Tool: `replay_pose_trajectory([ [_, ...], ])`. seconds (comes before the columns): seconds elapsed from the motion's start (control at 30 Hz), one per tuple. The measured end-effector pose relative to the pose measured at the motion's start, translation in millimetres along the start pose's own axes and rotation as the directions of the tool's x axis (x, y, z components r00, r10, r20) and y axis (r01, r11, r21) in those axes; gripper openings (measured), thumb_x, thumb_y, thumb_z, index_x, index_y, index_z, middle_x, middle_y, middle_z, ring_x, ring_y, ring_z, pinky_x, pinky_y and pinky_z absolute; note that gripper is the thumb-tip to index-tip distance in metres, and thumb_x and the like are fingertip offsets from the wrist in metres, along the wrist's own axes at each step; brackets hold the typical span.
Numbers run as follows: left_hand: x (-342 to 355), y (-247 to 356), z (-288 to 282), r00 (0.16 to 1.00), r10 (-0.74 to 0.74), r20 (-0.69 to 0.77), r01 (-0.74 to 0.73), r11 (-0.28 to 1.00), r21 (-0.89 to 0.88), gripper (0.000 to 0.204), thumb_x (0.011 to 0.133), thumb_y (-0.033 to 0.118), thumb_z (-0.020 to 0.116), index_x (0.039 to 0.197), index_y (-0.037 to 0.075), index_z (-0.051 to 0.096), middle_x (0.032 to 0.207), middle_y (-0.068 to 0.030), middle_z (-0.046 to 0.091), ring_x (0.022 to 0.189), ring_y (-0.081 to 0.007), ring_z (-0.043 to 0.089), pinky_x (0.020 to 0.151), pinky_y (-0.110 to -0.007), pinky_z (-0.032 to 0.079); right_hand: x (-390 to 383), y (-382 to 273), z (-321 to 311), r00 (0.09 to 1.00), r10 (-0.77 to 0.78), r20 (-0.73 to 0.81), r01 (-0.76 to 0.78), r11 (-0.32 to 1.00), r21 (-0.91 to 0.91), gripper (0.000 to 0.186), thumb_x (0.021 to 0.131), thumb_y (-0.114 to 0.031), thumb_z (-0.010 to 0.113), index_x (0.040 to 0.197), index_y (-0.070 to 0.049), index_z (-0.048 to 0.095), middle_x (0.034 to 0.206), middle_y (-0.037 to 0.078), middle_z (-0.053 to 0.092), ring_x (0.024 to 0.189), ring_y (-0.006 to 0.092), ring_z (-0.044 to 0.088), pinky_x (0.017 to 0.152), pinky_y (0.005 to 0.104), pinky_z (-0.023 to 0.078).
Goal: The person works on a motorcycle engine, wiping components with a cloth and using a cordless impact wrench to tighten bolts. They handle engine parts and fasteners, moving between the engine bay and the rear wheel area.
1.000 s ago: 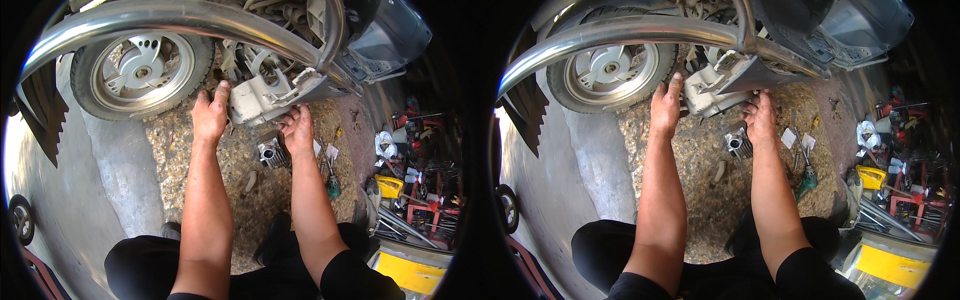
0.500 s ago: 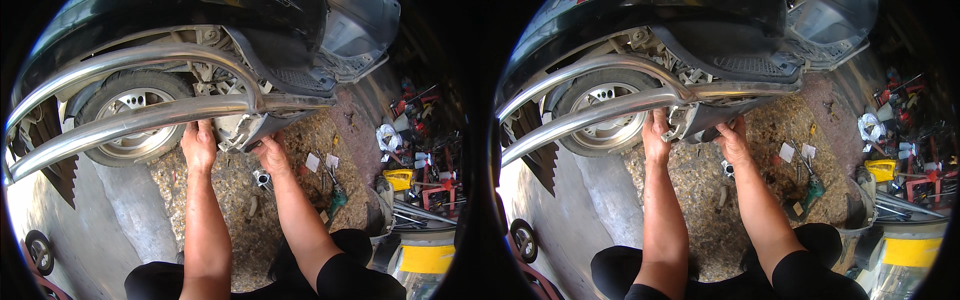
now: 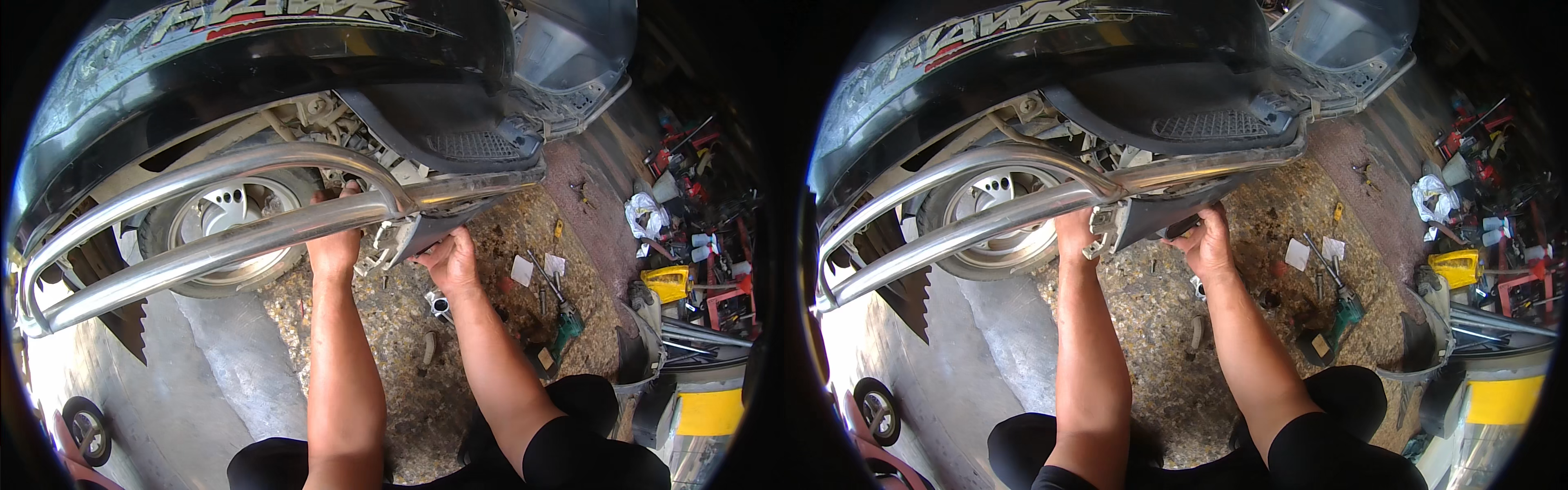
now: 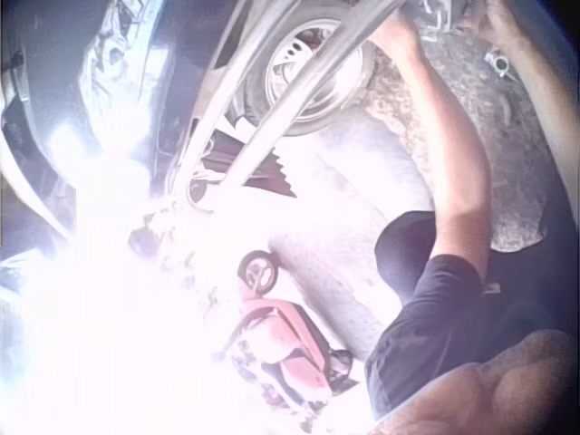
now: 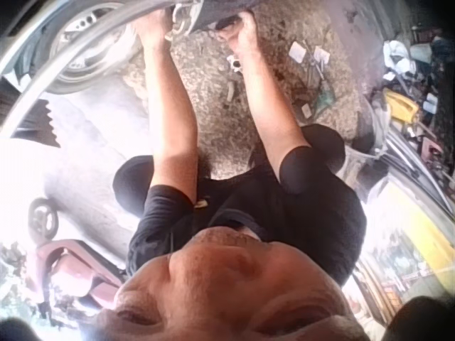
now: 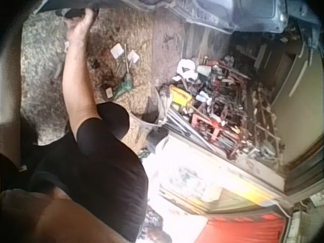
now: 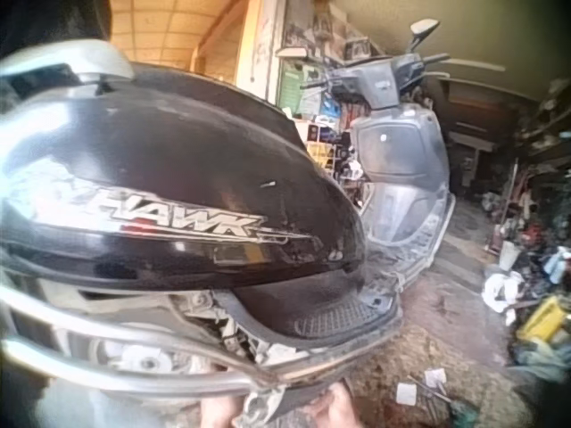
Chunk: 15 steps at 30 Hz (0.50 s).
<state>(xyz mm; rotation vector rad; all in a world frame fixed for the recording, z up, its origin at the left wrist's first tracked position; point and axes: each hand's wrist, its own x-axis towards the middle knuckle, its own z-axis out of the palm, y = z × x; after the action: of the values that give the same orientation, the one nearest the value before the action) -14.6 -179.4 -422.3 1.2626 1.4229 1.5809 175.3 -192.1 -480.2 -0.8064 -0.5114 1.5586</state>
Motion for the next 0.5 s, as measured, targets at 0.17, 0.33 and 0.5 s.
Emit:
replay_pose_trajectory([
  [0.17, 31, 3, 14, 0.959, -0.278, 0.054, 0.268, 0.829, -0.491, 0.026, 0.078, 0.000, 0.070, 0.103, -0.002, 0.062, 0.093, -0.0101, 0.069, 0.080, -0.0173, 0.064, 0.076, -0.030, 0.052, 10, -2, -5, 0.999, 0.038, -0.001, -0.038, 0.999, 0.009, 0.055, 0.084, -0.049, 0.064, 0.128, -0.019, 0.049, 0.120, 0.007, 0.058, 0.108, 0.0304, 0.058, 0.077, 0.0586, 0.048],
  [0.33, 48, -23, 27, 0.999, -0.037, 0.037, 0.034, 0.997, 0.069, 0.027, 0.074, 0.009, 0.073, 0.098, -0.001, 0.065, 0.093, -0.0120, 0.069, 0.086, -0.0193, 0.064, 0.080, -0.031, 0.050, 18, -5, -9, 0.997, 0.067, 0.034, -0.070, 0.993, 0.100, 0.054, 0.087, -0.050, 0.060, 0.127, -0.015, 0.052, 0.125, 0.008, 0.059, 0.114, 0.0300, 0.055, 0.087, 0.0600, 0.044],
  [0.5, 62, -45, 41, 0.991, -0.128, -0.034, 0.132, 0.960, 0.246, 0.061, 0.070, 0.015, 0.076, 0.122, -0.006, 0.051, 0.113, -0.0226, 0.061, 0.106, -0.0302, 0.059, 0.093, -0.036, 0.047, 21, -3, -10, 0.996, 0.017, 0.092, -0.029, 0.990, 0.136, 0.055, 0.089, -0.049, 0.059, 0.130, -0.011, 0.055, 0.130, 0.005, 0.060, 0.119, 0.0248, 0.056, 0.097, 0.0473, 0.045],
])
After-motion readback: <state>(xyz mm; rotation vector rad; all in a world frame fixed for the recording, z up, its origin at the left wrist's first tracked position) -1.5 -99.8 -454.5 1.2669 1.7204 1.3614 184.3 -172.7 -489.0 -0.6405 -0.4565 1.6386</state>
